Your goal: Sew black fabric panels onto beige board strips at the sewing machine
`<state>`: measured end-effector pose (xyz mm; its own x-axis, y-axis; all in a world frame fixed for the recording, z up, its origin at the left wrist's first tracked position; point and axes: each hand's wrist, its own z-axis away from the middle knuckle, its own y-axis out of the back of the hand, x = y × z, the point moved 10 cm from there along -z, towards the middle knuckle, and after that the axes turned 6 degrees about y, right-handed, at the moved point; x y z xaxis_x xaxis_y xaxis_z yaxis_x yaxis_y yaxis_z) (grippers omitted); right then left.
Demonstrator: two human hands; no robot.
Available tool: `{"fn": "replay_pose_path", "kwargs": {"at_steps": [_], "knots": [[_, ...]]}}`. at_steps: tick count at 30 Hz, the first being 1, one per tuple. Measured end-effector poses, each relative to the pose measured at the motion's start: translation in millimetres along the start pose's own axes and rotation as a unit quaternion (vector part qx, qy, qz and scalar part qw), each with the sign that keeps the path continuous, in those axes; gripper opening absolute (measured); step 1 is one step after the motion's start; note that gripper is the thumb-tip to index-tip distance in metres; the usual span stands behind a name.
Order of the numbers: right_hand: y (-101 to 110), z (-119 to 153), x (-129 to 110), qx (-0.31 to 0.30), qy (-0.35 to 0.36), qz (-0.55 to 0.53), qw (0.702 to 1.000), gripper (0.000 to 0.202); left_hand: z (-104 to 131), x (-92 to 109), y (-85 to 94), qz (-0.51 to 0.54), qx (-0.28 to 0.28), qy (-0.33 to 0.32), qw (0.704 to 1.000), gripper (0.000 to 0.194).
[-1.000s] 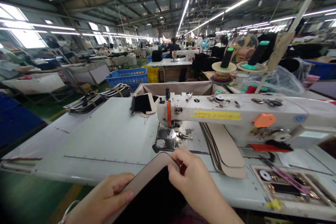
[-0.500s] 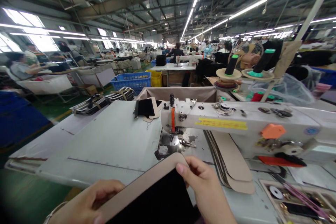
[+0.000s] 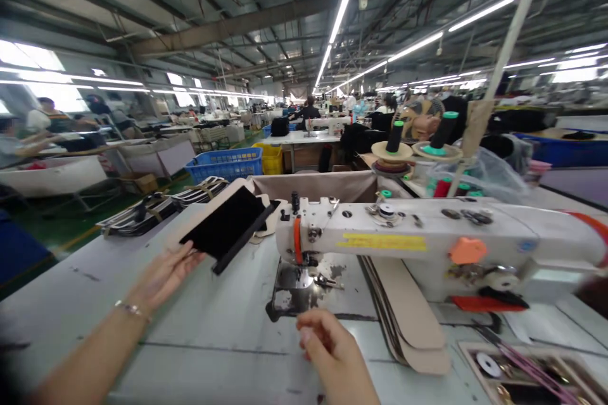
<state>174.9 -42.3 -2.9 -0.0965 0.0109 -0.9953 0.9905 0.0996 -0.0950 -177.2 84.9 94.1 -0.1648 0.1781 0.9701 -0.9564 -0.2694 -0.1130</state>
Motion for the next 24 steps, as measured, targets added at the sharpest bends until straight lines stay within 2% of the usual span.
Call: {"fn": "replay_pose_path", "kwargs": {"at_steps": [2, 4, 5, 7, 9, 10, 12, 14, 16, 20, 24], "knots": [[19, 3, -11, 0.008, 0.045, 0.085, 0.995, 0.034, -30, -14, -33.0, -0.059, -0.027, 0.035, 0.997, 0.017], [61, 10, -31, 0.091, 0.116, 0.207, 0.967, 0.028, -43, -34, -50.4, -0.125, -0.020, 0.045, 0.991, 0.038], [86, 17, -42, 0.148, 0.149, 0.276, 0.938, 0.028, -44, -44, -54.9, -0.156, -0.018, 0.038, 0.987, 0.049], [135, 31, -57, 0.261, 0.175, 0.410, 0.856, 0.031, -37, -65, -60.8, -0.204, -0.037, 0.022, 0.978, 0.063], [169, 36, -57, 0.309, 0.155, 0.503, 0.792, 0.048, -24, -82, -63.7, -0.249, -0.069, 0.003, 0.966, 0.072], [180, 34, -53, 0.309, 0.131, 0.531, 0.778, 0.058, -17, -87, -64.5, -0.275, -0.082, -0.013, 0.958, 0.075], [193, 26, -37, 0.287, 0.057, 0.554, 0.779, 0.068, -6, -93, -66.4, -0.333, -0.100, -0.049, 0.936, 0.074], [194, 21, -22, 0.260, -0.016, 0.558, 0.788, 0.063, 0, -95, -67.6, -0.379, -0.110, -0.074, 0.916, 0.071], [189, 19, -17, 0.246, -0.052, 0.561, 0.789, 0.058, 3, -96, -67.6, -0.403, -0.112, -0.086, 0.904, 0.066], [185, 19, -18, 0.249, -0.036, 0.561, 0.789, 0.062, 4, -94, -68.5, -0.429, -0.096, -0.114, 0.891, 0.059], [195, 22, -17, 0.267, 0.076, 0.547, 0.789, 0.061, -12, -77, -65.8, -0.435, -0.030, -0.147, 0.888, 0.058]]}}
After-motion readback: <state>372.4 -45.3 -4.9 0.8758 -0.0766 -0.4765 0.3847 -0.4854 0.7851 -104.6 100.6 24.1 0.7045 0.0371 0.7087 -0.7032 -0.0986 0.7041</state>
